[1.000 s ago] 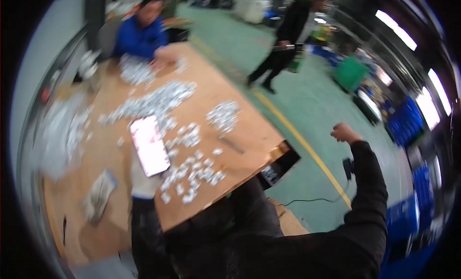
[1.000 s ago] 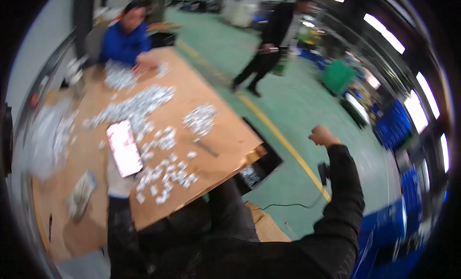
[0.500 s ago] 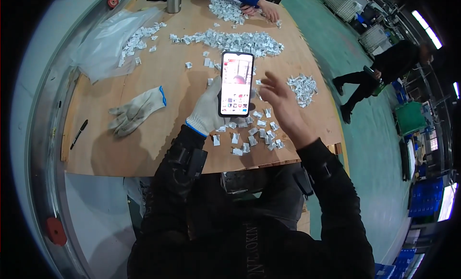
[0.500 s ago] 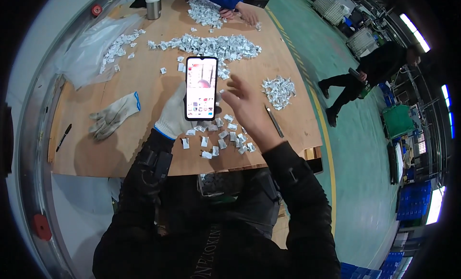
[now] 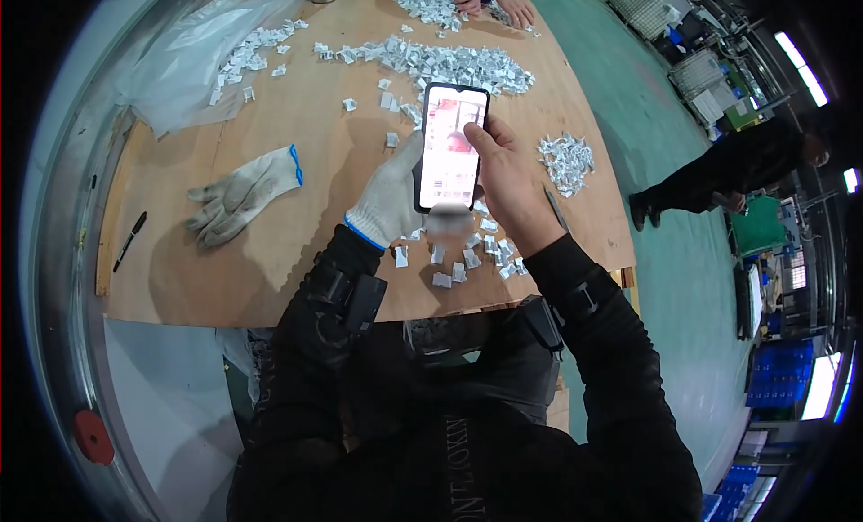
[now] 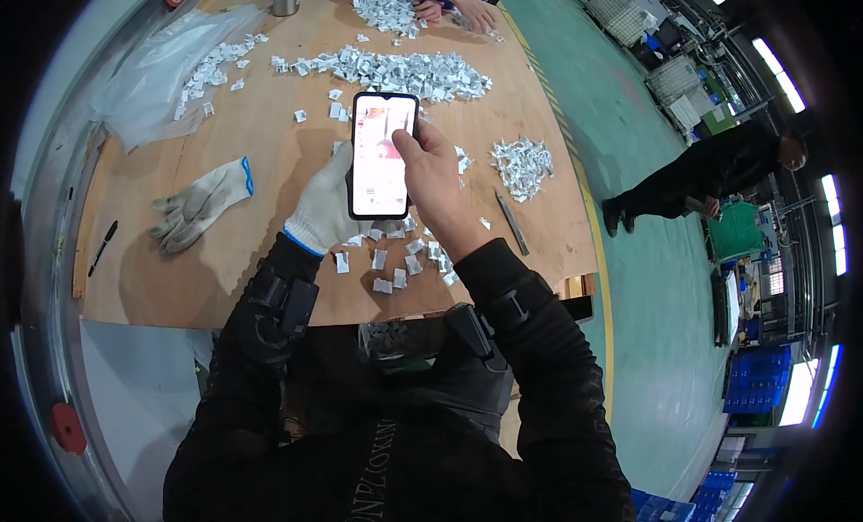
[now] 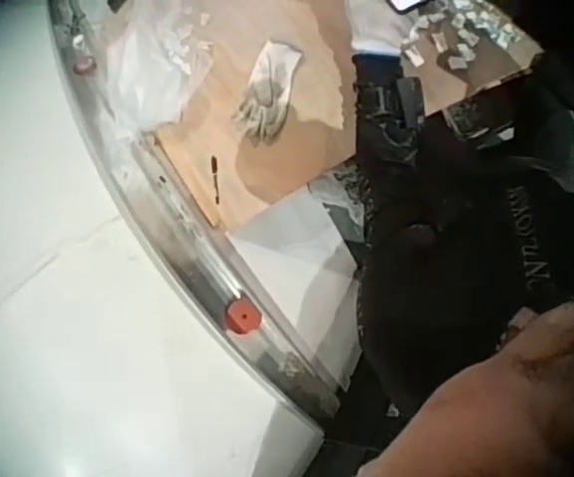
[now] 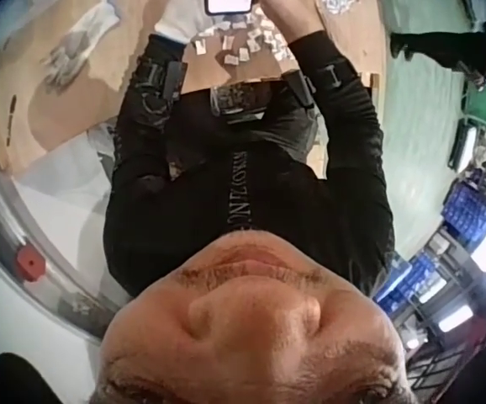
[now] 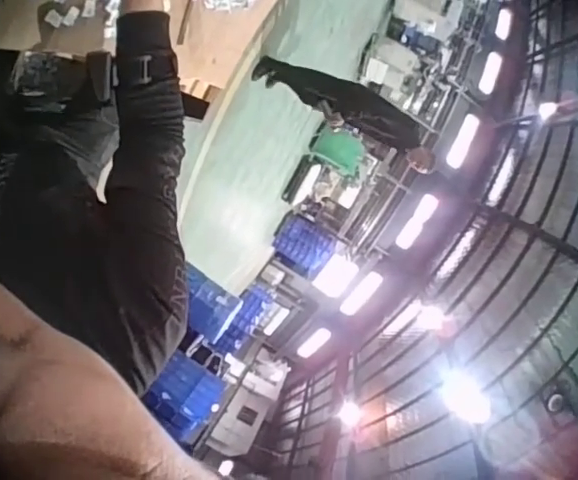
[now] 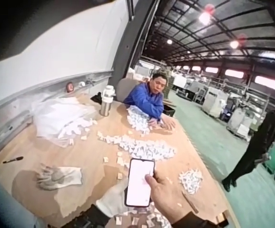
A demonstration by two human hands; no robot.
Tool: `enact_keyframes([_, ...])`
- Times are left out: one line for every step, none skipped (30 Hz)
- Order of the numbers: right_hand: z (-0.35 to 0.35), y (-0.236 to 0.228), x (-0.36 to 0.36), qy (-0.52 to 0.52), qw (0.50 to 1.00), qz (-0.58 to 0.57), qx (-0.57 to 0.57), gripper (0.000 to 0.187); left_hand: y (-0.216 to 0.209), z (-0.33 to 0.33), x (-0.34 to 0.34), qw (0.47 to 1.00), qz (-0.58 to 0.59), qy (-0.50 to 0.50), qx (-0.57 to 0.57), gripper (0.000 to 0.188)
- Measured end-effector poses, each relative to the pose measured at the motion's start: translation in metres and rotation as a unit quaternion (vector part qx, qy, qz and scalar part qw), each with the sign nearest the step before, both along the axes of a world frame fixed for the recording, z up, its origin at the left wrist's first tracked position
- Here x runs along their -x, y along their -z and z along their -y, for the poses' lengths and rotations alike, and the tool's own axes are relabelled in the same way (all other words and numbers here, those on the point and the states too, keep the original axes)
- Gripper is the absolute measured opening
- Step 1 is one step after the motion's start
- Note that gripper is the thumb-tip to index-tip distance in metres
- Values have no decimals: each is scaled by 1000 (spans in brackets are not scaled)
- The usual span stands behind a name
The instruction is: The person trims small white plastic parts with a utility knife and places them into a bin before and after making a video call on a smartphone.
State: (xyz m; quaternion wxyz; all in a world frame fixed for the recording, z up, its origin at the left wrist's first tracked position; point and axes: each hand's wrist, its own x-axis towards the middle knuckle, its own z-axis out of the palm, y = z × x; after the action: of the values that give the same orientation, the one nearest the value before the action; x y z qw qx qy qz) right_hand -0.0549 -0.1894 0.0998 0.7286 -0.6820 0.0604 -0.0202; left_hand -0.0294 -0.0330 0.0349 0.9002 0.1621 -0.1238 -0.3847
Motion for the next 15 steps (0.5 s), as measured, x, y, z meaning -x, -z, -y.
enact_keyframes([0, 2, -1, 1, 1000, 13, 4, 35, 2, 1, 0, 1000, -2, 0, 2, 59])
enact_keyframes([1, 4, -1, 1, 1000, 27, 7, 36, 4, 3, -1, 1000, -4, 6, 5, 59])
enact_keyframes([-2, 4, -1, 0, 999, 40, 9, 36, 4, 2, -2, 1000, -7, 10, 8, 59])
enact_keyframes([-3, 4, 0, -1, 999, 38, 9, 36, 5, 2, -2, 1000, -9, 14, 10, 60])
enact_keyframes([-4, 3, 2, -1, 999, 45, 11, 40, 5, 1, -3, 1000, -11, 12, 10, 60])
enact_keyframes([-4, 3, 4, -1, 999, 51, 14, 43, 6, 1, -3, 1000, -1, 6, -3, 60])
enact_keyframes([-5, 2, 6, -1, 998, 57, 16, 47, 6, 1, -4, 1000, 10, 0, -16, 60])
enact_keyframes([-6, 1, 8, -2, 998, 55, 15, 47, 5, 1, -3, 999, 20, -6, -30, 60])
enact_keyframes([-7, 1, 10, -6, 997, 63, 46, 53, 4, 1, -2, 999, 17, -7, -31, 60])
enact_keyframes([-8, 0, 12, -9, 994, 72, 77, 60, 2, 0, -1, 1000, 7, -4, -25, 58])
enact_keyframes([-8, 1, 13, -12, 991, 80, 107, 66, 1, 0, 0, 1000, -3, -1, -19, 57])
enact_keyframes([-8, 2, 14, -13, 991, 78, 106, 66, 1, -1, 1, 1000, -13, 3, -13, 56])
enact_keyframes([-8, 3, 15, -14, 989, 75, 127, 70, 2, -1, 0, 1000, -14, 2, -13, 56])
enact_keyframes([-7, 4, 15, -14, 986, 71, 147, 75, 3, -1, 0, 1000, -9, 2, -16, 56])
enact_keyframes([-7, 4, 16, -15, 983, 68, 167, 79, 3, -1, -1, 1000, -4, 2, -18, 57])
